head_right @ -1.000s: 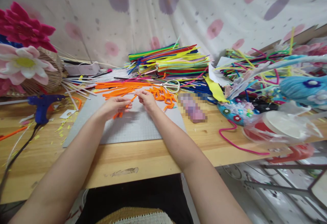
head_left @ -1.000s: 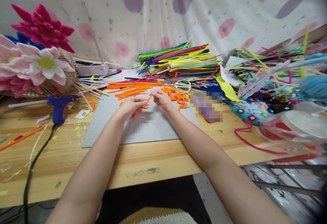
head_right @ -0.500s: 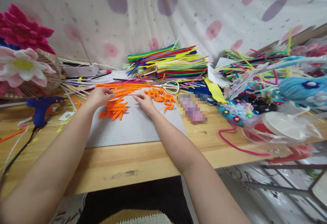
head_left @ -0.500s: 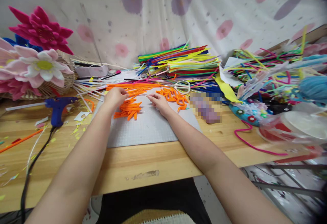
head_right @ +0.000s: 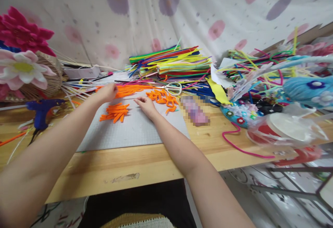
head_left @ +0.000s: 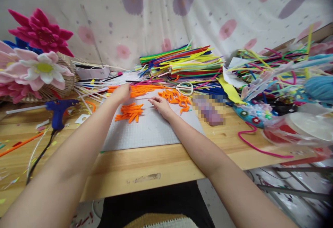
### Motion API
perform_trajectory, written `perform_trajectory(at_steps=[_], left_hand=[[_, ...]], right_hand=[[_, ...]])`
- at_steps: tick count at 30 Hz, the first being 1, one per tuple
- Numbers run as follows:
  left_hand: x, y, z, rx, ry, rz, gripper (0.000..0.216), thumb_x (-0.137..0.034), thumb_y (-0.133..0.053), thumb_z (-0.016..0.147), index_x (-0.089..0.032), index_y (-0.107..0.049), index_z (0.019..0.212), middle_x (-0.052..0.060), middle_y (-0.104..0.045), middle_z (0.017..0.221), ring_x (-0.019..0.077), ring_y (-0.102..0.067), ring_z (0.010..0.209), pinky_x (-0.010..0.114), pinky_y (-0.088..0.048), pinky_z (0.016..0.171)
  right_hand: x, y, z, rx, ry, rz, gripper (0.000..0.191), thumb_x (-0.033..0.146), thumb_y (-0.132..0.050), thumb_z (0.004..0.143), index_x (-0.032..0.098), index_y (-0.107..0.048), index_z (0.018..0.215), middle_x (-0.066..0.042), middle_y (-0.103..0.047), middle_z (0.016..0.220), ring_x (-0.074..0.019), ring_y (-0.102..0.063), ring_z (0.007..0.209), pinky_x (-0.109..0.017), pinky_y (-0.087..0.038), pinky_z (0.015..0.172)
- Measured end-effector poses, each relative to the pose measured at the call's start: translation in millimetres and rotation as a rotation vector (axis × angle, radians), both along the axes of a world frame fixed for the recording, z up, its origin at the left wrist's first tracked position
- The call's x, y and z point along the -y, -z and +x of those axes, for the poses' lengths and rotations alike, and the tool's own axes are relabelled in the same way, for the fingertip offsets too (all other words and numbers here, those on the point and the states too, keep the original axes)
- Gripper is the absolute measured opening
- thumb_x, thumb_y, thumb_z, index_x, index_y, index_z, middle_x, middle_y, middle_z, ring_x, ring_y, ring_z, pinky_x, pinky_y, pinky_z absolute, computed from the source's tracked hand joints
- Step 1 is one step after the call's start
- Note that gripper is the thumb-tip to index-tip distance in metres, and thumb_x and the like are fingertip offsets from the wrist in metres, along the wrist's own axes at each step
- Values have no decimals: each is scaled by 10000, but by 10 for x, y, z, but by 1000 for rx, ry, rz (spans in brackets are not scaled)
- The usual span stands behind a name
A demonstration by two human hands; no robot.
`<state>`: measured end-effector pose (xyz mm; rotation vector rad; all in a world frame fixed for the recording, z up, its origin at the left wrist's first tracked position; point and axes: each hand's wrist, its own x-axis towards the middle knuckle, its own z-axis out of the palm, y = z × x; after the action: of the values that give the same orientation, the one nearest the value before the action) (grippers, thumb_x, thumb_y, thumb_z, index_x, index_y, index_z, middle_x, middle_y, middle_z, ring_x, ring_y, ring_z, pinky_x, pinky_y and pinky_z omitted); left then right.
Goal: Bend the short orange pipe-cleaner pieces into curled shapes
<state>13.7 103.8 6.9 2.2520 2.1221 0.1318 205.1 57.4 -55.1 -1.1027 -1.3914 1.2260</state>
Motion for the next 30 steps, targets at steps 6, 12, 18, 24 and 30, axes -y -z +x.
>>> perform_trajectory(at_steps=[6,12,18,24,30], left_hand=[[16,-88,-144,25,89,24,349,-209,-494,744,-219,-586,1080,61,-686,946,198,-612,857,263,-427,711],[383,-138,38,-4,193,131,302,-265,-432,806,-227,-660,1002,49,-667,1049,223,-602,950,295,-426,767],[727,-106,277,188,286,294,299,-271,-410,852,-219,-655,1017,48,-665,1034,193,-600,948,284,-431,785],[792,29,352,568,104,241,260,-305,-478,821,-187,-680,936,71,-684,936,202,-611,916,329,-443,832],[898,214,538,1486,-16,-241,295,-364,-645,700,-132,-659,881,68,-681,814,183,-659,800,300,-517,707]], right_hand=[[-32,52,-10,71,8,88,222,369,-557,707,151,-593,735,13,-541,669,-89,-440,599,-224,-358,581],[32,-57,30,397,243,433,317,326,-527,778,163,-587,1043,-37,-600,814,-139,-513,720,-265,-397,690],[36,-240,122,703,220,598,185,303,-509,814,176,-642,834,-70,-622,855,-181,-529,855,-293,-379,761],[-43,-350,155,276,199,401,182,338,-542,765,171,-569,700,-9,-571,699,-112,-487,642,-247,-374,616],[46,-435,55,-108,-94,96,291,448,-617,672,170,-534,701,42,-497,556,-54,-371,472,-205,-281,458]])
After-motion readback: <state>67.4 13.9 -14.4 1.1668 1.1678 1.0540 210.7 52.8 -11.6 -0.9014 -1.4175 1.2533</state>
